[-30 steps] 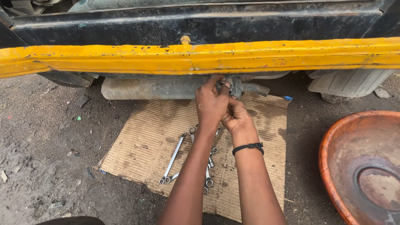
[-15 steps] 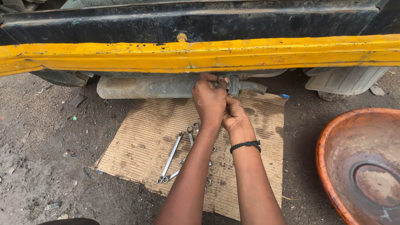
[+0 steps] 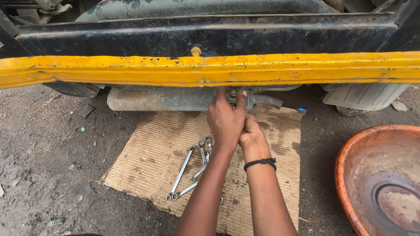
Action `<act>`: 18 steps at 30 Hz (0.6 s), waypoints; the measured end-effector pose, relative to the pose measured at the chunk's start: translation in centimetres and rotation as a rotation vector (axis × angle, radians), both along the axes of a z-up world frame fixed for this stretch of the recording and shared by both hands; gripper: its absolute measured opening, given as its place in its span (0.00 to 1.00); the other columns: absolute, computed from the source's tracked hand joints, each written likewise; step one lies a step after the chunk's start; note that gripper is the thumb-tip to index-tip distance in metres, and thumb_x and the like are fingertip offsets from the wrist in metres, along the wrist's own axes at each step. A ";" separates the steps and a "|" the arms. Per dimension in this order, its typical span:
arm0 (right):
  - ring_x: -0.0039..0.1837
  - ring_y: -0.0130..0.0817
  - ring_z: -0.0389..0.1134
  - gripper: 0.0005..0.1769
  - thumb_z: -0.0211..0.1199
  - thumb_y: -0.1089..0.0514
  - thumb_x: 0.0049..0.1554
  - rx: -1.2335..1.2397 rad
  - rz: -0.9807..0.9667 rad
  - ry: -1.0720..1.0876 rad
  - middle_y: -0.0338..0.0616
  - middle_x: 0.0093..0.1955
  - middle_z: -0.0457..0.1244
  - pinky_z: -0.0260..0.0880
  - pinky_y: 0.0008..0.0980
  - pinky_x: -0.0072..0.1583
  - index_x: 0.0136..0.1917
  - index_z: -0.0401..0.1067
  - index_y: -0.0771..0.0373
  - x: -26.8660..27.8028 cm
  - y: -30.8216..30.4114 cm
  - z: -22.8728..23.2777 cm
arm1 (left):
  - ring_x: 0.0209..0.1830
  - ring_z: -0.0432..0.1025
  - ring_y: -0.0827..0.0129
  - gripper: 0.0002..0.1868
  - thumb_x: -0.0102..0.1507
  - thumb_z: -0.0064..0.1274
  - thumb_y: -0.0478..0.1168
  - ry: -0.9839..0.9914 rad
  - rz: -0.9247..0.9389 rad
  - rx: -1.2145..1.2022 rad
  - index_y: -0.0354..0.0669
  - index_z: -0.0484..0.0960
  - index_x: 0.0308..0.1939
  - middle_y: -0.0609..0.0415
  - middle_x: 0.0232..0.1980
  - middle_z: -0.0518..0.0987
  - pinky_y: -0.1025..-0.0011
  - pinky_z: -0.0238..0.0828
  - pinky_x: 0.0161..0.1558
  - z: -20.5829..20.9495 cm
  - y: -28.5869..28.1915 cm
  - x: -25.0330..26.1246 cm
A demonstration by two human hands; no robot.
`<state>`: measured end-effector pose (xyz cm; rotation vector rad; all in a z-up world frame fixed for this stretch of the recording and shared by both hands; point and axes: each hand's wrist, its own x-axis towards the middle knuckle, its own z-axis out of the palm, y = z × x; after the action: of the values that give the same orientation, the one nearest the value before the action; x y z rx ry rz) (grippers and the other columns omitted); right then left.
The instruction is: Repairing and maintaining mechanical components of a vehicle engine and bumper area using wrenches.
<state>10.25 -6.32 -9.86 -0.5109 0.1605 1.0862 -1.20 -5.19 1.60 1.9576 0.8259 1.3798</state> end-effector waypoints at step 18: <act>0.54 0.36 0.74 0.12 0.61 0.68 0.61 0.082 -0.133 0.096 0.55 0.54 0.68 0.76 0.31 0.57 0.58 0.69 0.74 -1.0 -0.7 1.6 | 0.16 0.69 0.68 0.16 0.58 0.64 0.44 0.074 -0.122 -0.340 0.32 0.84 0.41 0.47 0.19 0.76 0.65 0.63 0.23 3.4 0.8 -0.9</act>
<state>9.26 -6.98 -8.24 -0.3695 0.2298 0.9839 -2.12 -4.38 5.03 1.7690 0.8941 1.0259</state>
